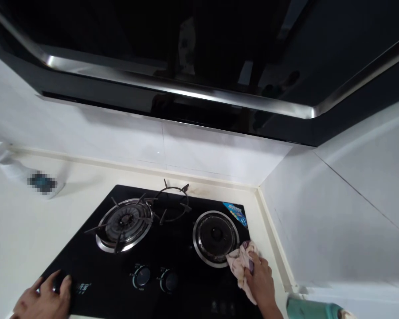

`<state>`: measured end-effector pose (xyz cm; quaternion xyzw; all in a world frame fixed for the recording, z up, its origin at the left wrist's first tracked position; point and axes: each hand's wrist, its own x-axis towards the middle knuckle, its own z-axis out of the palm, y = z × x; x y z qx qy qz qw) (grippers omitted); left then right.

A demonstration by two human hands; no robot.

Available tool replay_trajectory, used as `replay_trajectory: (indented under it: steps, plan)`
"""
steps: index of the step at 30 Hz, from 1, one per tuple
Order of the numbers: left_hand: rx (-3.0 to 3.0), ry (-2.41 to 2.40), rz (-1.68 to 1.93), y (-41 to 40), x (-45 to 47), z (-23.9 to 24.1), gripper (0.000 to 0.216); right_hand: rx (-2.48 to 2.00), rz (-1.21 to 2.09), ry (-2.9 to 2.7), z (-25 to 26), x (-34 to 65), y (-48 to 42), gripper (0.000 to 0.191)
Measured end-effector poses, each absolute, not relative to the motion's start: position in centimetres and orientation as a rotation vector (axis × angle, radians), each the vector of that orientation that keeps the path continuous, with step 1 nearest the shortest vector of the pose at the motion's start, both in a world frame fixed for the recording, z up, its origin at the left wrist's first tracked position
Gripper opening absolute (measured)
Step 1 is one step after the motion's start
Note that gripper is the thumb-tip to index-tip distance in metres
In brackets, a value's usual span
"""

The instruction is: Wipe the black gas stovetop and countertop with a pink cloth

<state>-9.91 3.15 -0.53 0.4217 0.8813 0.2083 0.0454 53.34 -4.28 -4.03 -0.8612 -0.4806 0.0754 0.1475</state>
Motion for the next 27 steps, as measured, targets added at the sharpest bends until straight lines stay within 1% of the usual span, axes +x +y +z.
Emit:
replay_trajectory:
  steps: [5,9,13,15,19,23,27]
  plan:
    - [1.311,2.705,0.621,3.1,-10.0,-0.5,0.084,-2.573,0.227,-1.439,-0.1,54.9,4.4,0.054]
    - [1.305,2.745,0.625,3.0,-10.4,-1.3,0.079,-2.636,0.247,-1.459,2.9,54.3,12.1,0.057]
    - [1.257,2.783,0.589,3.1,-10.9,-2.3,0.074,-2.571,0.24,-1.582,3.9,51.2,18.4,0.057]
    - [1.248,2.795,0.559,3.1,-11.0,-2.5,0.075,-2.517,0.233,-1.667,4.0,48.8,20.7,0.058]
    - [1.184,2.824,0.508,3.1,-10.9,-2.2,0.075,-2.437,0.214,-1.787,4.1,44.1,23.1,0.061]
    - [1.181,2.782,0.531,3.0,-10.7,-1.8,0.071,-2.36,0.179,-1.879,4.4,40.5,23.1,0.063]
    - [1.171,2.767,0.585,3.1,-11.2,-2.3,0.072,-2.205,0.232,-1.983,4.5,37.7,21.9,0.056]
